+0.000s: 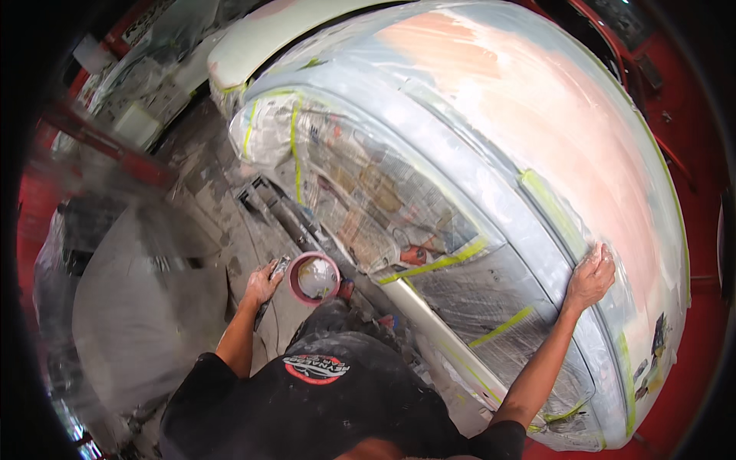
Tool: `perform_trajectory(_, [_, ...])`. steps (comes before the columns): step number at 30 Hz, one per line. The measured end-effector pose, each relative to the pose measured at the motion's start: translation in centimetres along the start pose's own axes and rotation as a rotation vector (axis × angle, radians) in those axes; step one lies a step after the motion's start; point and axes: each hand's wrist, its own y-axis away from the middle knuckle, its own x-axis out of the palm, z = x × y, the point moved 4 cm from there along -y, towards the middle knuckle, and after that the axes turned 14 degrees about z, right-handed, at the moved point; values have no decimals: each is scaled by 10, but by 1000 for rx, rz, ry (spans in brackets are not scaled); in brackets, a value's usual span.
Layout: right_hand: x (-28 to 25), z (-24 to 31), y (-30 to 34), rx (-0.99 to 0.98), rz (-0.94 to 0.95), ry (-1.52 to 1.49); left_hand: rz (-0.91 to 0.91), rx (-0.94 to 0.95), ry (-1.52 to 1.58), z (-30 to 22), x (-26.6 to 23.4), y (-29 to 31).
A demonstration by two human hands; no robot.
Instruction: The person sands a pink body filler on a curved car panel using a sanding block in their left hand while wiping the surface with a pink cloth in their right hand. The panel is masked with tape and plastic, and the person repeatedly smooths and cleans the filler area.
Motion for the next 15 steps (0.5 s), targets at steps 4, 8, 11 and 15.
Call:
perform_trajectory(4, [2,-4,4,15,3,-11,36,57,-3,-23,-45,-47])
perform_trajectory(8, [0,-4,2,-13,-8,-33,10,137,-32,-28,-59,-80])
perform_trajectory(11, [-4,-3,0,14,4,-31,55,124,6,-36,-60,-83])
perform_trajectory(15, [-6,-1,2,107,13,-66,125,148,16,-17,-40,-78])
